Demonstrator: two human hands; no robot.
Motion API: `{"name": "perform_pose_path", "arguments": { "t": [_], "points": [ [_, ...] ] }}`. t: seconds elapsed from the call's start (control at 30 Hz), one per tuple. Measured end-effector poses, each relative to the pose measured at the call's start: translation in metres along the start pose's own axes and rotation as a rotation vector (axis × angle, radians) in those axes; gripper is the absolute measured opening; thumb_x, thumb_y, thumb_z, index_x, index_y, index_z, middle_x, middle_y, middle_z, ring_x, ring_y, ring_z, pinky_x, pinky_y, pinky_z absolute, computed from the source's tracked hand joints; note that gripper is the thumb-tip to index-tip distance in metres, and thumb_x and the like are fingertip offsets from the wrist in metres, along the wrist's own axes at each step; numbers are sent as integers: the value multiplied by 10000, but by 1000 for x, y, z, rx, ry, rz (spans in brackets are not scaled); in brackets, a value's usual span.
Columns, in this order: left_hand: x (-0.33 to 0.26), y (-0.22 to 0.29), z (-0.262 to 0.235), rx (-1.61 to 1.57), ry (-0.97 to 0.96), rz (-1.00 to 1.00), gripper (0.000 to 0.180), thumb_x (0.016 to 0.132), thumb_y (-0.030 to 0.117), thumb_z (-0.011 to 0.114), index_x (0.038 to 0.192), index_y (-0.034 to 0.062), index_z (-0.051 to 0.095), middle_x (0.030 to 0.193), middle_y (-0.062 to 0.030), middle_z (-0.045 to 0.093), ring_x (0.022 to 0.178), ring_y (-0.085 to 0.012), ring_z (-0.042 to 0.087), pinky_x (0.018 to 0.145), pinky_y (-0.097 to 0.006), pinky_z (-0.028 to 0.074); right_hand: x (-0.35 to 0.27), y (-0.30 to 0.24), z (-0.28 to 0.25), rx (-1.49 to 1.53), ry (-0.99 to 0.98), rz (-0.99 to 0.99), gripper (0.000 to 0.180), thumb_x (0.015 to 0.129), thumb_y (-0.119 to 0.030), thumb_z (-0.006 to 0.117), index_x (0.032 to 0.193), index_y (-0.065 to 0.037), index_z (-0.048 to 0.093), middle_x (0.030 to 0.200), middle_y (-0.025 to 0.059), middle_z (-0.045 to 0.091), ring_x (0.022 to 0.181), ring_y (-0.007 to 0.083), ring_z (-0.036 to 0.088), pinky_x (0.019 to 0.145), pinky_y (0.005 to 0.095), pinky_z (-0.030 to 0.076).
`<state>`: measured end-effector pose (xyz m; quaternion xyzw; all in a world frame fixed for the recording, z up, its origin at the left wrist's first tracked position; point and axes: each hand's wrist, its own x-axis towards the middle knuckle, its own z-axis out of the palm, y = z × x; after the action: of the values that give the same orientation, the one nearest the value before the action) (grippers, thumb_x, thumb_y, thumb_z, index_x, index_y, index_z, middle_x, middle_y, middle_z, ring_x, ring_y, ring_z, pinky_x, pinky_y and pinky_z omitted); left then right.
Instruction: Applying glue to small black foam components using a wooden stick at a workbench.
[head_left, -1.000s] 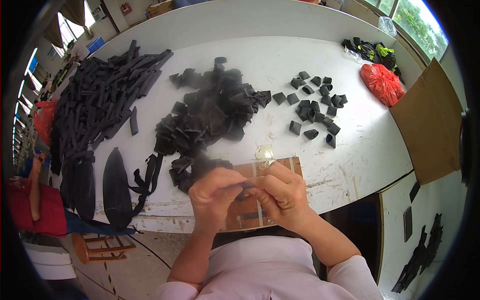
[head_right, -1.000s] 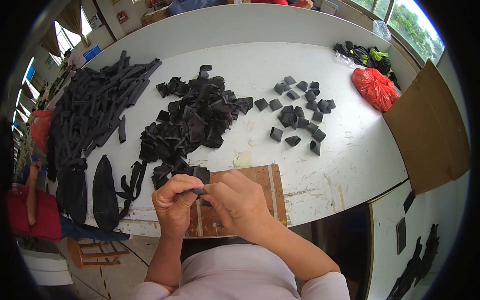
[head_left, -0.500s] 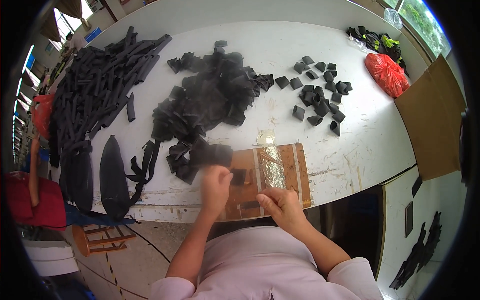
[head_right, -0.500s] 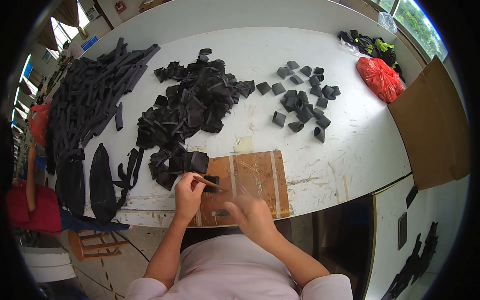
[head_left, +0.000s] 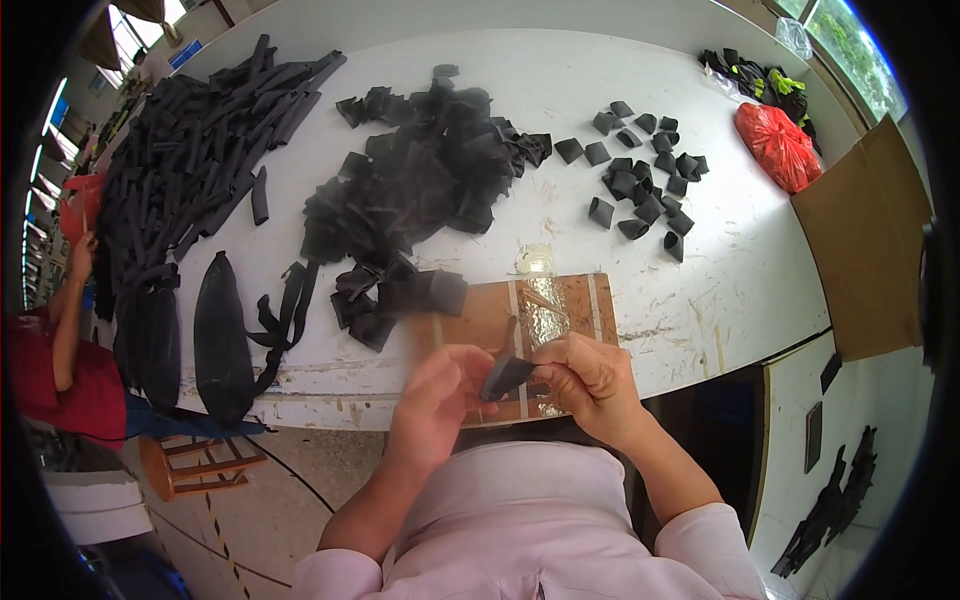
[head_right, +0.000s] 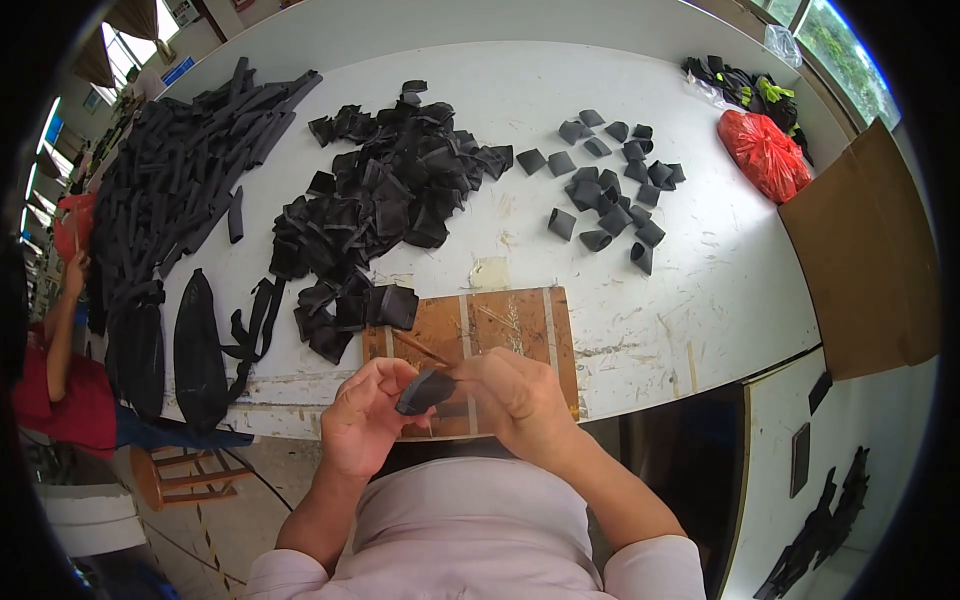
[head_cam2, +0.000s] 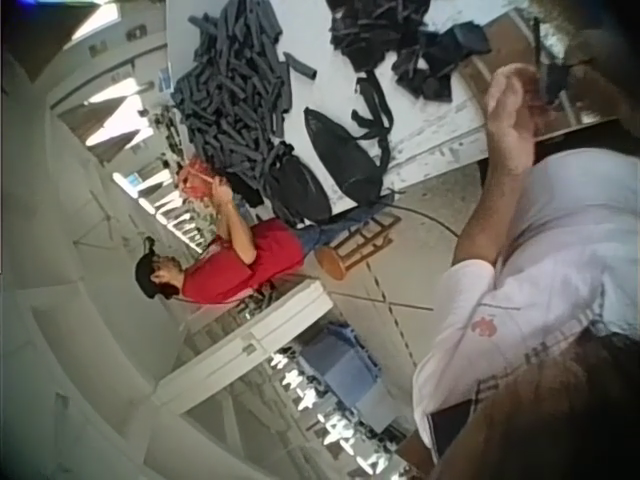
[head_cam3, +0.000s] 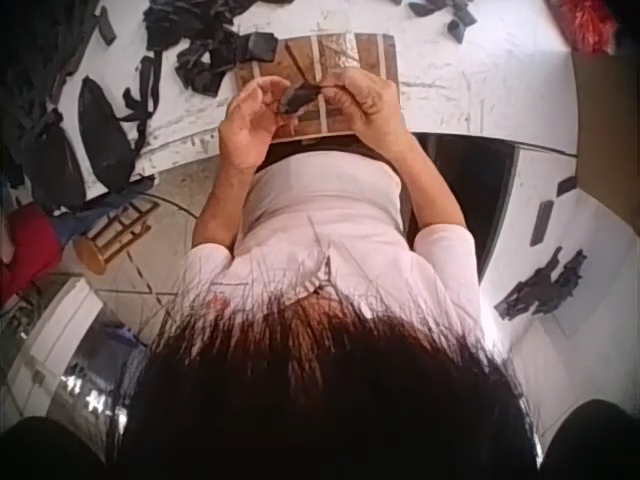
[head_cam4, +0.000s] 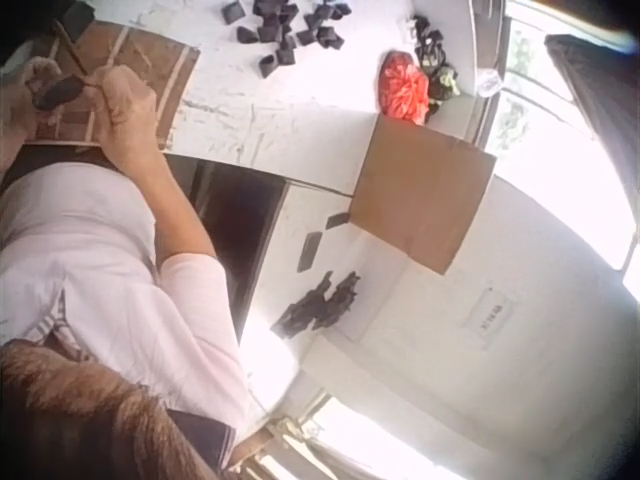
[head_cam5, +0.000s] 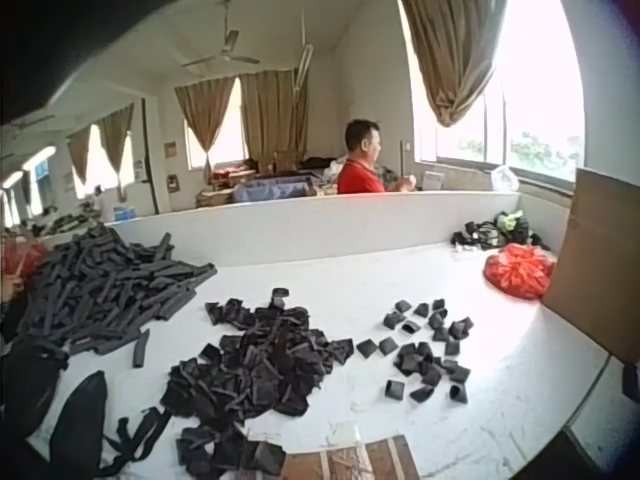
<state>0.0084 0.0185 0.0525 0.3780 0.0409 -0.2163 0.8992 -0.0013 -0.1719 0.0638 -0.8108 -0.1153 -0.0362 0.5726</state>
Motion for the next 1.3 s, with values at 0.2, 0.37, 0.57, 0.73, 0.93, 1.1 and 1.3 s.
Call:
{"name": "perform_pose_path", "arguments": {
  "t": [0.2, 0.37, 0.57, 0.73, 0.93, 1.1, 1.3],
  "points": [
    [2, 18, 9, 200, -28, -237, 181, 830, 138, 536, 899, -28, 549, 771, -101, 614, 645, -174, 587, 605, -271, 473, 6, -5, -14, -120, -122, -218, 214, 714, 61, 568, 911, -22, 565, 808, 106, 573, 712, 248, 582, 598, 288, 456],
    [-1, 7, 11, 264, 6, -161, 58, 784, 18, 590, 822, -22, 572, 745, -57, 605, 631, -98, 572, 563, -205, 461, -2, -14, 3, 731, -10, 333, 161, 786, -17, 599, 943, -36, 568, 844, 34, 590, 757, 121, 570, 649, 253, 464],
    [-11, -5, 19, 450, 22, 128, 90, 787, 32, 592, 853, -25, 567, 760, -67, 601, 634, -126, 578, 575, -227, 478, -5, -2, 9, 822, -71, 502, 112, 806, -69, 608, 910, -47, 573, 810, 7, 594, 725, 73, 553, 611, 200, 462],
    [-4, 2, 22, 102, -44, -95, 118, 788, 41, 584, 881, -29, 564, 783, -87, 609, 631, -144, 581, 574, -249, 484, -3, 5, 15, 1073, -61, 465, 134, 791, -44, 616, 911, -59, 557, 810, 6, 600, 690, 66, 547, 570, 196, 449],
    [-3, 4, 16, 259, -44, -118, 114, 780, 32, 594, 873, -31, 576, 730, -77, 612, 587, -123, 570, 540, -231, 470, 4, -6, 15, 1069, -59, 517, 216, 755, -49, 669, 914, -23, 524, 778, 27, 580, 640, 95, 553, 570, 204, 460],
    [-2, 3, 17, 537, 91, -44, 83, 793, 24, 599, 858, -28, 587, 686, -49, 598, 562, -80, 545, 509, -193, 446, 0, 5, 24, 374, 98, 303, 234, 760, -68, 670, 937, -14, 526, 760, 21, 555, 598, 94, 506, 525, 208, 417],
    [-4, -16, 22, 936, 158, 463, 83, 778, -13, 595, 854, -25, 564, 689, -47, 584, 575, -94, 542, 528, -230, 442, -6, -7, 37, -38, 194, -70, 197, 680, -41, 675, 847, -15, 573, 766, 100, 529, 625, 245, 523, 514, 317, 428]
  ]
}}
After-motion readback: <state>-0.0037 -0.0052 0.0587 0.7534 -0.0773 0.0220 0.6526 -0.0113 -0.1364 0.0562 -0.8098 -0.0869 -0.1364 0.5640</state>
